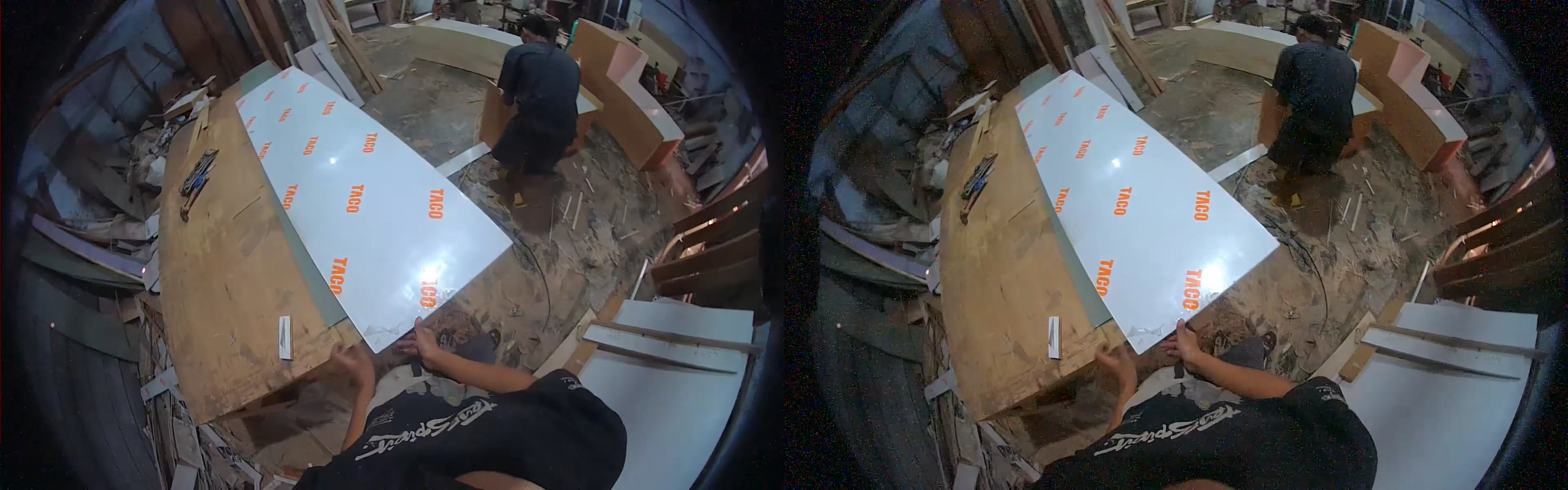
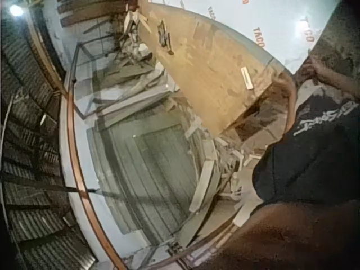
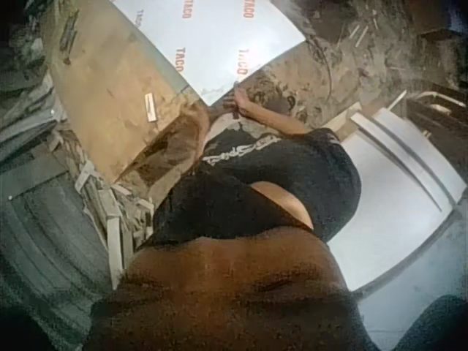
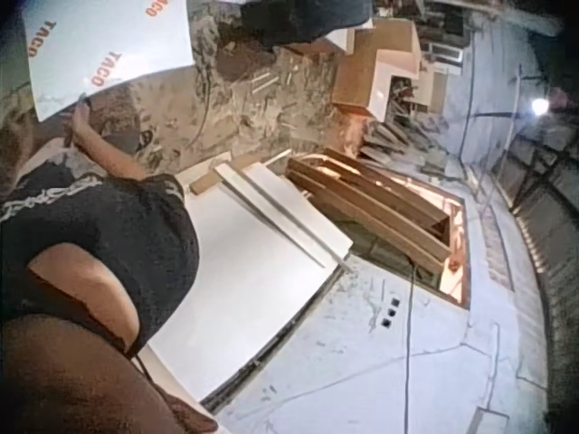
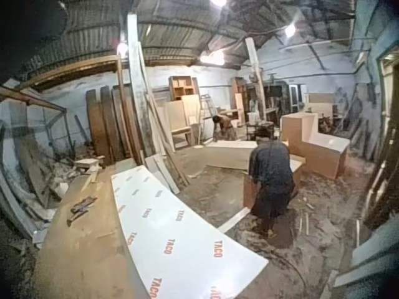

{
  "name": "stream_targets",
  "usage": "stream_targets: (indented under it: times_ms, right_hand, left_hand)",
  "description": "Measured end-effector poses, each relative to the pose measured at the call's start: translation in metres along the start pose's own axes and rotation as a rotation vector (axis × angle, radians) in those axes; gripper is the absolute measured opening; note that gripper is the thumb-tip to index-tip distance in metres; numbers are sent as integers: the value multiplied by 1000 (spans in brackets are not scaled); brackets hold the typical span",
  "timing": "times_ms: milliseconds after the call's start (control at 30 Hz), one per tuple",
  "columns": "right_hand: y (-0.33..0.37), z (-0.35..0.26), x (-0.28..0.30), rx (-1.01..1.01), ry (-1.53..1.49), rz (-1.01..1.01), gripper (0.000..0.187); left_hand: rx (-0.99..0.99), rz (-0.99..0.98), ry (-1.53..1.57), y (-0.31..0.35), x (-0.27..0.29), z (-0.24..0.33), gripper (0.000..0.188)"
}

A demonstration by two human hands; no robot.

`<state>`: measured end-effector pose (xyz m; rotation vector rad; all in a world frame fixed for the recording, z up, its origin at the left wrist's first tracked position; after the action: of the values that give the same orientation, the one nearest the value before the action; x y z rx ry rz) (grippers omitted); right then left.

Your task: The person trims the edges of a laminated board using a handheld trimming tool, rotates the board on the workbench, and trims the remaining edges while peeling off excess material by hand.

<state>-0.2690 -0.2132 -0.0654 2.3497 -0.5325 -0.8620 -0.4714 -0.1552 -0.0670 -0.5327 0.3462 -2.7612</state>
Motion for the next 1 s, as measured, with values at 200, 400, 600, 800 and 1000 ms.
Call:
stream_targets:
  times_ms: [200,400,600,800,1000]
  right_hand:
    - [2,0,31,-20,-32,23,63]
    - [2,3,83,272,147,87,28]
    - [-2,57,301,534,789,537,17]
    - [-27,-20,397,-61,419,372,30]
    - [8,-84,409,-57,690,593,30]
  left_hand:
    - [313,-497,22,-23,-24,47,30]
    - [413,-289,78,-12,-18,31,28]
    - [526,-174,167,30,-74,21,27]
    - [542,85,257,66,-79,20,39]
    - [621,154,102,71,-55,15,35]
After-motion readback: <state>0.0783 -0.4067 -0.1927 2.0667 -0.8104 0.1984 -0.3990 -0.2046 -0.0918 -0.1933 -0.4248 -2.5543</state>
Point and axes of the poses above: each hand's wrist, its own y-axis away from the middle knuckle, its own x-axis out of the back of the hand, z = x × y, the point moved 3 cm from there along -y, towards the middle knuckle, and after that the axes turned 1 degree about -z, right-handed, at the moved point
